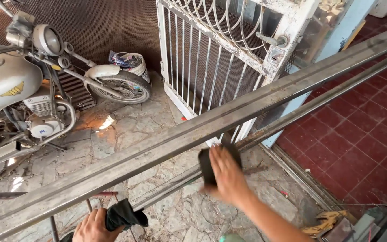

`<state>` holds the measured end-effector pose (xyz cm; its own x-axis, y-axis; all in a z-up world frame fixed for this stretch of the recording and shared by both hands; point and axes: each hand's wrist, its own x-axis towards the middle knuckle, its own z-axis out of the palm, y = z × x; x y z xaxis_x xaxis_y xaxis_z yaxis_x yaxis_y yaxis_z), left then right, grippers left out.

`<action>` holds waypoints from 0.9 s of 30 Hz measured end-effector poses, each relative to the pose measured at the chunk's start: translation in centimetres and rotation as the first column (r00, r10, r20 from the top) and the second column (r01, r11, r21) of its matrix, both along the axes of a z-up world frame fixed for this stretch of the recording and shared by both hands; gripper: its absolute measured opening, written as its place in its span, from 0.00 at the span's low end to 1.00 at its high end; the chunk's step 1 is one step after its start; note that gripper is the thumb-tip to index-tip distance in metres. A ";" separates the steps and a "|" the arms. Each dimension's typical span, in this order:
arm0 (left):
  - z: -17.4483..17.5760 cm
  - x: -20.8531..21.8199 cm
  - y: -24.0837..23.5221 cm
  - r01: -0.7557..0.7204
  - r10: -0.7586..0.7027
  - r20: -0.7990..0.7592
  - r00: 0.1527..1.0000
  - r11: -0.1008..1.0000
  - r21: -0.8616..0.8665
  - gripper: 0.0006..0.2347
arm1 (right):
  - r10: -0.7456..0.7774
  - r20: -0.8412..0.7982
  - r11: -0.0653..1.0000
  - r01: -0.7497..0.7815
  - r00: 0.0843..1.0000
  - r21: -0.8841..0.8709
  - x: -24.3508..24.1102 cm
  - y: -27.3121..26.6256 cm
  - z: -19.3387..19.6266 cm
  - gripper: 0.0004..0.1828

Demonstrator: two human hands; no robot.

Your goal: Sanding long metal bars using a sanding block and a cloth to prepare the surface.

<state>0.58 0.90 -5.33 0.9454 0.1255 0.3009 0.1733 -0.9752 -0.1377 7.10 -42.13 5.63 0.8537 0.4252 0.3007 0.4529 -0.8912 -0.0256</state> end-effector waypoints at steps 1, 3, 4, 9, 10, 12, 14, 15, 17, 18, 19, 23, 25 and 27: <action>-0.1 0.0 0.0 -0.001 0.001 0.004 1.000 1.000 0.002 0.26 | 0.001 0.004 1.000 -0.001 1.000 0.002 -0.7 -0.4 2.0 0.63; -0.3 0.3 0.1 0.000 0.000 -0.035 0.999 1.000 -0.021 0.26 | -0.141 -0.397 0.920 0.268 0.907 0.285 -2.1 -1.3 5.9 0.66; 0.1 0.5 0.0 -0.004 0.003 -0.036 0.999 1.000 -0.023 0.26 | -0.138 -0.397 0.922 0.265 0.907 0.283 -0.3 -3.8 3.8 0.66; 0.4 0.2 0.4 0.028 -0.036 -0.088 0.996 0.995 -0.094 0.28 | -0.354 -0.590 0.847 0.516 0.726 0.126 1.2 -0.8 11.6 0.58; 0.5 0.1 0.3 0.028 -0.036 -0.088 0.995 0.995 -0.097 0.28 | -0.356 -0.589 0.848 0.516 0.725 0.122 0.4 -0.3 7.8 0.58; 0.9 0.3 0.3 0.014 -0.023 -0.132 0.991 0.997 -0.073 0.29 | -0.057 0.407 0.875 0.242 0.911 -0.418 -1.1 1.0 0.3 0.71; 0.8 0.1 -0.1 0.005 -0.010 -0.091 0.996 0.999 -0.052 0.27 | -0.238 -0.041 0.967 0.233 0.970 -0.099 -1.8 -0.2 5.0 0.67; 0.7 0.1 -0.3 -0.004 0.003 -0.053 0.999 0.999 -0.034 0.26 | -0.213 -0.503 0.910 0.358 0.838 0.210 -2.2 -0.9 7.4 0.71; 1.2 0.5 -0.3 -0.014 0.012 -0.082 0.997 0.999 -0.034 0.26 | -0.277 -0.193 0.949 0.300 0.941 0.099 2.0 -6.5 2.2 0.61; 1.2 0.2 -0.6 -0.026 0.021 -0.122 0.992 0.999 -0.038 0.26 | -0.267 0.130 0.961 0.274 0.955 -0.038 3.8 -9.6 -0.4 0.57; 1.1 0.5 -0.5 -0.025 0.019 -0.123 0.992 0.999 -0.044 0.26 | -0.267 0.130 0.961 0.275 0.955 -0.044 3.4 -6.7 3.7 0.57; 1.2 0.3 -0.2 -0.016 -0.002 -0.166 0.986 0.993 -0.113 0.26 | -0.311 -0.099 0.948 0.302 0.945 -0.098 -0.1 0.3 3.6 0.57; 1.3 0.6 0.2 -0.033 0.009 -0.204 0.979 0.993 -0.115 0.24 | -0.038 0.418 0.893 0.218 0.908 -0.394 -0.9 0.1 -1.4 0.77; 0.7 0.7 0.2 -0.004 -0.013 -0.130 0.991 0.992 -0.130 0.25 | 0.049 -0.075 0.960 -0.026 0.996 0.277 -1.2 -2.4 -2.5 0.58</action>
<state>1.30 1.10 -4.67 0.9760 0.1514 0.1567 0.1582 -0.9869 -0.0316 5.88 -44.53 3.14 0.8649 0.3679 0.3416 0.4724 -0.8266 -0.3059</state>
